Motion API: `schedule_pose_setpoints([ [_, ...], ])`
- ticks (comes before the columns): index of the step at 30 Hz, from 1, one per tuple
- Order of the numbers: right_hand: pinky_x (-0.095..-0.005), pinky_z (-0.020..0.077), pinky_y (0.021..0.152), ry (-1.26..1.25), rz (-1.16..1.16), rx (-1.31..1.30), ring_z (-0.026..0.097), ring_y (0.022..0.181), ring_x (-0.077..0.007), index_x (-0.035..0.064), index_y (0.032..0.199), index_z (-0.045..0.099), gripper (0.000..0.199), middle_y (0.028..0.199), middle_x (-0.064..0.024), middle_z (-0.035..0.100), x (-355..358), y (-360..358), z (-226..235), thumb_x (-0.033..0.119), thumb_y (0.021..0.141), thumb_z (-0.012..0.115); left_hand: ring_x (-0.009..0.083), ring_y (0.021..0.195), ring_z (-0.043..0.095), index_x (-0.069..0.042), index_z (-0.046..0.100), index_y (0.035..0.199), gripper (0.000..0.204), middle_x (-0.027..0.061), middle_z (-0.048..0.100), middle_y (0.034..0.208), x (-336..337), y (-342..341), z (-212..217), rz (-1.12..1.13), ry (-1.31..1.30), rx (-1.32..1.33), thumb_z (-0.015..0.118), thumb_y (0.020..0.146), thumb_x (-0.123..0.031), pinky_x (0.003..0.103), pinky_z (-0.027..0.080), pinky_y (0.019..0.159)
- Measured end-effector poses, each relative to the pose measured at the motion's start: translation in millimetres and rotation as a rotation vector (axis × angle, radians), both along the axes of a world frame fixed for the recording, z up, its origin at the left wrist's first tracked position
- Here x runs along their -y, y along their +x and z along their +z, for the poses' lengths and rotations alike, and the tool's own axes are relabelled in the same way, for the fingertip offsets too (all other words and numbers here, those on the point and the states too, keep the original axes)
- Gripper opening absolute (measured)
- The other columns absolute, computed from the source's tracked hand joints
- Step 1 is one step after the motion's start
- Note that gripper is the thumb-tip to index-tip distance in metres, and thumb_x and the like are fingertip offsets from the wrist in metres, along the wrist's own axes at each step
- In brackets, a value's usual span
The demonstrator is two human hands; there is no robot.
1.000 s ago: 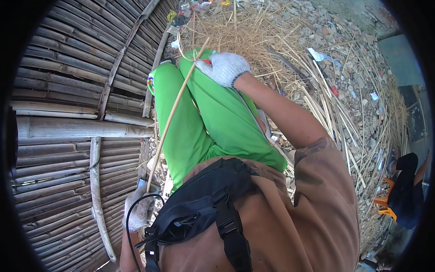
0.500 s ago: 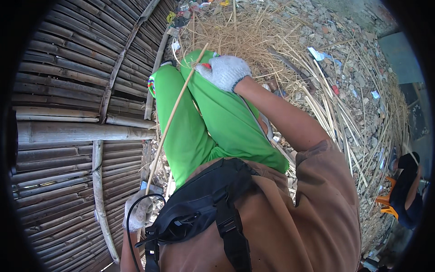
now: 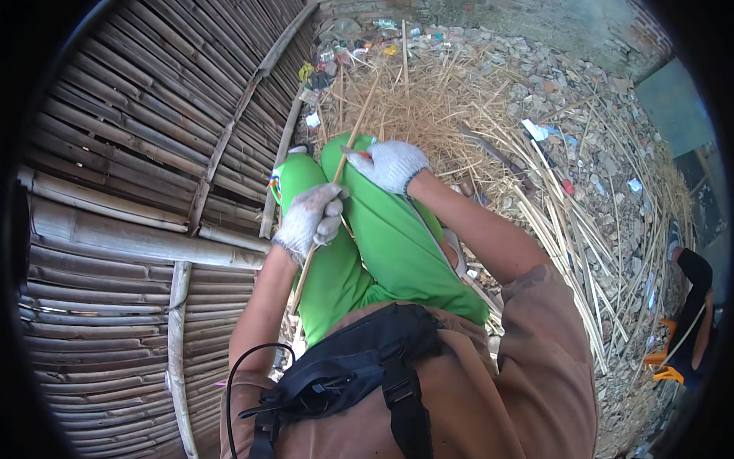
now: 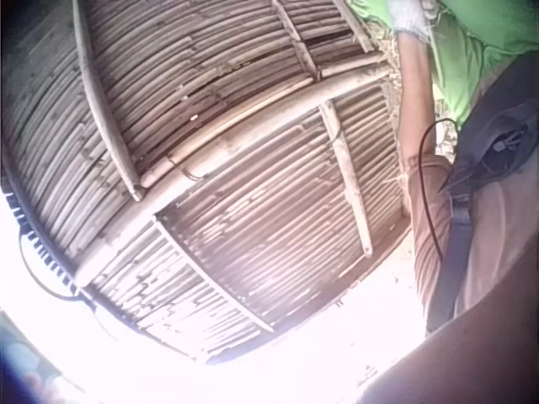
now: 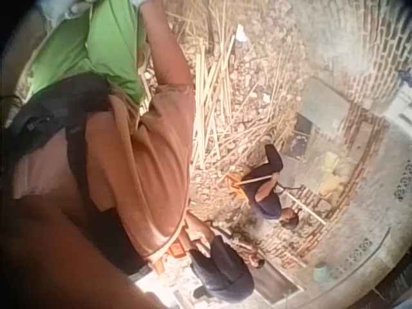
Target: The person shaves a long bamboo stick with a small red knife, removing thin strips of material. The person holds the stick in one hand and carefully runs the knife along its length to smooth or sharpen it.
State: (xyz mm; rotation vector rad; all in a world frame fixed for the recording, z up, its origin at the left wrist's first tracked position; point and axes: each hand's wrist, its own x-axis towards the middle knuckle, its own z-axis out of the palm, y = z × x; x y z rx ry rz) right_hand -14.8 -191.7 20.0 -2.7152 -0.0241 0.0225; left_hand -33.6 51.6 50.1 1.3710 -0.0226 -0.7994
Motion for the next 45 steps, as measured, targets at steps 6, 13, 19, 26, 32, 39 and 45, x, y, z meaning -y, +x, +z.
schedule_pose_setpoints([
  [6, -0.0589, 0.0605, 0.09, 0.025, -0.027, -0.032, 0.078, 0.1, -0.0444, 0.0058, 0.106, 0.081, 0.081, 0.108, -0.0269, 0.079, 1.8, -6.2, 5.6, 0.074, 0.108, 0.037, 0.0092, 0.043, 0.046, -0.006, 0.067, 0.109, 0.022, -0.0002, 0.058, 0.073, 3.0, 12.1, 5.3, -0.065, 0.126, 0.049, 0.06, 0.112, -0.026, 0.028, 0.032, 0.036],
  [13, -0.0598, 0.0604, 0.091, 0.065, -0.019, -0.029, 0.078, 0.1, -0.044, 0.0056, 0.105, 0.081, 0.083, 0.11, -0.0269, 0.079, 9.7, -4.0, -3.3, 0.075, 0.108, 0.035, 0.0091, 0.045, 0.05, -0.003, 0.069, 0.115, 0.035, 0.0005, 0.058, 0.073, -29.3, -46.1, 29.9, -0.104, 0.449, 0.209, 0.06, 0.112, -0.037, 0.028, 0.038, 0.037],
  [19, -0.0594, 0.0611, 0.089, 0.038, -0.036, -0.024, 0.079, 0.099, -0.0445, 0.0044, 0.103, 0.082, 0.086, 0.107, -0.0276, 0.079, 11.3, -4.5, -7.1, 0.076, 0.107, 0.035, 0.007, 0.048, 0.049, -0.001, 0.069, 0.119, 0.039, -0.0019, 0.054, 0.069, -64.8, -94.7, 50.0, -0.119, 0.533, 0.236, 0.06, 0.114, -0.039, 0.027, 0.04, 0.042],
  [26, -0.0603, 0.0608, 0.09, 0.082, -0.074, -0.047, 0.079, 0.099, -0.0451, 0.0045, 0.106, 0.083, 0.084, 0.109, -0.0277, 0.08, 7.6, -9.6, 5.3, 0.075, 0.107, 0.038, 0.008, 0.057, 0.05, -0.003, 0.066, 0.106, 0.036, -0.0018, 0.051, 0.062, -157.8, -188.7, 62.0, -0.172, 0.767, 0.395, 0.055, 0.115, -0.037, 0.03, 0.041, 0.052],
  [32, -0.06, 0.0606, 0.091, 0.043, -0.063, 0.005, 0.079, 0.1, -0.0443, 0.0043, 0.108, 0.083, 0.081, 0.107, -0.0274, 0.08, 7.0, -20.3, 7.8, 0.073, 0.106, 0.041, 0.016, 0.085, 0.063, 0.001, 0.069, 0.127, 0.043, 0.0089, 0.069, 0.098, -190.7, -236.6, 60.4, -0.066, 0.715, 0.288, 0.061, 0.113, -0.038, 0.033, 0.052, 0.078],
  [39, -0.0588, 0.0609, 0.091, 0.03, -0.029, -0.024, 0.078, 0.101, -0.0442, 0.0023, 0.102, 0.082, 0.089, 0.109, -0.0294, 0.079, 4.9, -11.7, 9.6, 0.077, 0.107, 0.033, 0.0107, 0.052, 0.054, -0.002, 0.068, 0.119, 0.039, -0.0009, 0.056, 0.07, -113.1, -150.2, 29.5, -0.028, 0.558, 0.215, 0.058, 0.112, -0.04, 0.03, 0.044, 0.045],
  [45, -0.0587, 0.0605, 0.091, 0.054, -0.025, 0.001, 0.078, 0.101, -0.0446, 0.0043, 0.102, 0.082, 0.085, 0.109, -0.0278, 0.079, 6.5, -4.2, -1.9, 0.075, 0.107, 0.035, 0.0113, 0.048, 0.053, -0.004, 0.067, 0.112, 0.034, 0.0018, 0.059, 0.077, -19.7, -30.1, 42.5, -0.113, 0.416, 0.252, 0.059, 0.111, -0.037, 0.03, 0.043, 0.039],
])
